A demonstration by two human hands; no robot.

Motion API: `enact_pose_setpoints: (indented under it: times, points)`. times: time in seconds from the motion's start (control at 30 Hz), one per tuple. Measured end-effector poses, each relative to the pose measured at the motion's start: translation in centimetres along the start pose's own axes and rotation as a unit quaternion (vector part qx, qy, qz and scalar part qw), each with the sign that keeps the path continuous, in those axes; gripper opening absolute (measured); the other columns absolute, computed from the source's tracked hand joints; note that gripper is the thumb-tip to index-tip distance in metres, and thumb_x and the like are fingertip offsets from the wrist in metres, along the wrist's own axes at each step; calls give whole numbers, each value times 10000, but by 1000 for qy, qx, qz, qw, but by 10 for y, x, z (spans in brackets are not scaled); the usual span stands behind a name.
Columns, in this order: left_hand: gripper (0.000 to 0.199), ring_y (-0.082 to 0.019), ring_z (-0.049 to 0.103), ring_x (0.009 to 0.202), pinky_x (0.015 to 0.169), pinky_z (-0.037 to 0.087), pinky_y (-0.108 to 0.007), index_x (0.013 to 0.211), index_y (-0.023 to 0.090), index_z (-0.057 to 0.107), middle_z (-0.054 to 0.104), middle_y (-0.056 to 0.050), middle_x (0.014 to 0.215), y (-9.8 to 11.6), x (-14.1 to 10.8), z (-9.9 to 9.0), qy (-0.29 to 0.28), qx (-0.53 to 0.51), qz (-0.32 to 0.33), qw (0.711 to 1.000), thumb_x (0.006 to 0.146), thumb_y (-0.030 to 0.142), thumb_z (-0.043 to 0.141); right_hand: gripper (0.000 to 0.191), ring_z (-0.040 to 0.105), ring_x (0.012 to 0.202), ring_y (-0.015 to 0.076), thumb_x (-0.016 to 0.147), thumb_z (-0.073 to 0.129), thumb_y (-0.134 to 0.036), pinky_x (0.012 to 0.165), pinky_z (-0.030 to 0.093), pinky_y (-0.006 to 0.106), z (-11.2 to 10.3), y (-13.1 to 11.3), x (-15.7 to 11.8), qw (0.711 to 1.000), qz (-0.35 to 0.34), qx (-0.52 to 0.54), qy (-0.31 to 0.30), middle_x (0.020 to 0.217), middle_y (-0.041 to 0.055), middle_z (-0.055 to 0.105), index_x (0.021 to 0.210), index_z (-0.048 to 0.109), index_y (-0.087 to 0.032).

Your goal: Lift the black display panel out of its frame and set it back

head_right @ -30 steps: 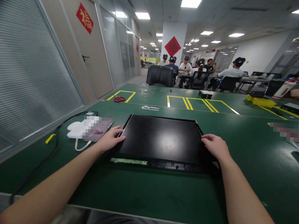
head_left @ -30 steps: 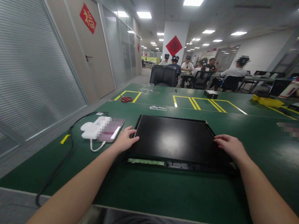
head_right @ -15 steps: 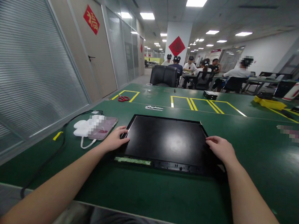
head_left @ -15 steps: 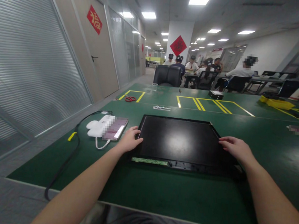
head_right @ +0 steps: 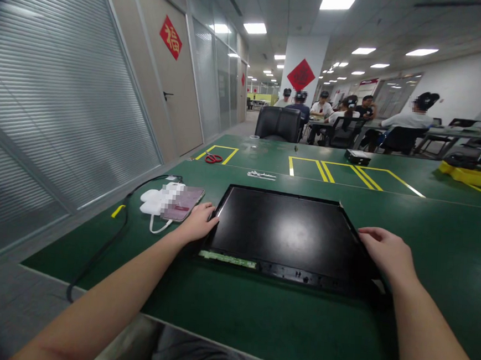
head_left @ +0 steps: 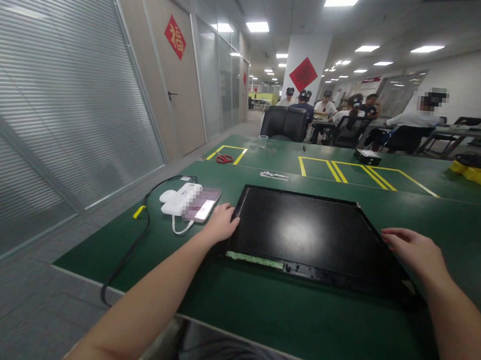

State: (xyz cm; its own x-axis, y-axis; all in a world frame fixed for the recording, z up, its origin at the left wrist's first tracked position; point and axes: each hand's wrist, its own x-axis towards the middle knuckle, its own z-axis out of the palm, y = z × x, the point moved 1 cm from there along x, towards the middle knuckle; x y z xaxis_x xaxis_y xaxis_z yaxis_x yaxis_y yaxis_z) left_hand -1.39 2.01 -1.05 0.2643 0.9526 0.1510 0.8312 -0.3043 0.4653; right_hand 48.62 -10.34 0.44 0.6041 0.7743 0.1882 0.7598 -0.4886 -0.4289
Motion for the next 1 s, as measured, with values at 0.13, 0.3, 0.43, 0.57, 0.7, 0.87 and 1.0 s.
enact_pose_setpoints:
  times: [0.13, 0.3, 0.43, 0.57, 0.7, 0.87, 1.0]
  points:
    - [388, -404, 467, 1457, 1230, 320, -507, 1194, 147, 753, 614, -212, 1464, -1, 1, -2, 1, -13, 2, 1000, 871, 302, 603, 344, 703, 904, 290, 753, 575, -443, 747, 522, 372, -5, -8, -2, 998, 54, -6, -32, 994, 101, 789, 915, 812, -253]
    - [363, -381, 516, 1427, 1229, 331, -497, 1143, 154, 783, 637, -196, 1451, -2, 4, -4, -11, -8, 6, 1000, 851, 218, 578, 352, 694, 889, 279, 755, 580, -452, 750, 513, 364, 0, -8, -1, 999, 25, -10, -47, 974, 91, 790, 927, 817, -256]
    - [353, -348, 530, 1425, 1237, 329, -487, 1096, 160, 795, 661, -170, 1432, 0, 7, -4, -12, -7, 10, 1000, 846, 172, 547, 354, 693, 954, 292, 781, 574, -443, 797, 513, 367, 0, -10, -1, 998, 26, -21, -56, 1007, 97, 787, 945, 822, -252]
    - [326, -319, 580, 1374, 1210, 381, -431, 999, 175, 806, 743, -134, 1294, 3, 6, -8, -12, -63, 21, 998, 846, 164, 518, 337, 696, 951, 301, 783, 579, -446, 806, 519, 381, 1, -8, 1, 998, 23, -30, -56, 1007, 92, 787, 935, 821, -267]
    - [338, -319, 705, 1129, 1057, 514, -430, 1018, 207, 808, 809, -62, 1028, 6, 2, -12, -7, -224, 1, 975, 844, 211, 518, 349, 699, 947, 321, 786, 561, -466, 775, 524, 402, 5, -1, 5, 998, 12, -40, -56, 1012, 90, 790, 930, 819, -281]
    - [356, -277, 742, 924, 890, 578, -383, 1091, 176, 792, 805, -43, 901, 12, -3, -9, -16, -412, -61, 909, 797, 235, 601, 339, 706, 900, 316, 775, 570, -476, 743, 531, 406, 7, 2, 7, 998, 7, -39, -48, 1001, 97, 789, 915, 815, -288]
    - [411, -233, 745, 843, 835, 584, -345, 1177, 167, 757, 805, -48, 911, 17, -3, -6, -6, -520, -131, 844, 774, 204, 682, 358, 702, 926, 331, 780, 551, -484, 749, 530, 422, 6, 1, 7, 997, 15, -52, -58, 1029, 103, 787, 932, 813, -292]
